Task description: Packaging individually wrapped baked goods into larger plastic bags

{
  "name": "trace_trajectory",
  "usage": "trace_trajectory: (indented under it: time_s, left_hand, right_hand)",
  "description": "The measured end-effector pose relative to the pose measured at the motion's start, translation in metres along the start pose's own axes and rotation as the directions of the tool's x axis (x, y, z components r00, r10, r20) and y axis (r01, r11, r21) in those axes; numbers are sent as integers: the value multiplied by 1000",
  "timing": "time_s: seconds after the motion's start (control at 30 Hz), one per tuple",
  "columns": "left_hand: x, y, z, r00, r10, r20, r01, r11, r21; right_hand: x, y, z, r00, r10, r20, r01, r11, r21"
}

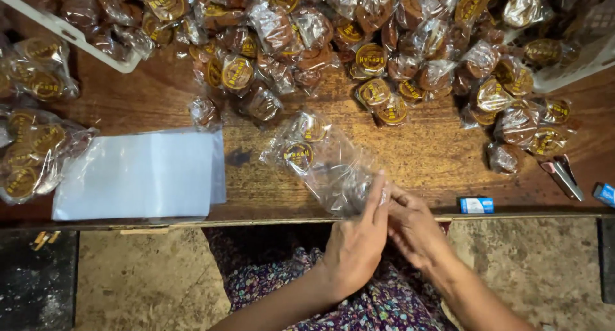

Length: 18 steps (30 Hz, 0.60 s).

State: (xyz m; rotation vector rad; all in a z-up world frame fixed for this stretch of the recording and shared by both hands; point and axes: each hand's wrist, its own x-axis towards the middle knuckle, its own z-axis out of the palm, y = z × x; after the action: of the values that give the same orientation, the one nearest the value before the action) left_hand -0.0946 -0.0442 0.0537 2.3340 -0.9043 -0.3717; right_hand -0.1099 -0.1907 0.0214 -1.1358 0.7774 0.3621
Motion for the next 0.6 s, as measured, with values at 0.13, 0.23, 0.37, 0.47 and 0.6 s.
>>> trace_trajectory:
  time_s: [0.13,0.23,0.37,0.47,0.6]
  left_hand:
    - [2,-12,18,993,72,-92,-57,986,157]
    - [6,-19,26,978,100,-182,-60,975,212]
    - [8,-20,20,988,51,-149,-36,994,100]
    - [14,-14,19,995,69,-77,-70,998,-6]
    - [17,-15,18,991,135,14,-136,984,119]
  right_hand:
    - [22,31,9,971,-218,-93,226,970,88]
    - [49,41,-6,966,-251,63,191,528,-827]
    - [35,-1,18,821,-429,377,417,-2,-909]
    - [55,9,6,884,-370,287,441,454,-774]
    - [74,24,-14,806,-397,438,575,699,-424]
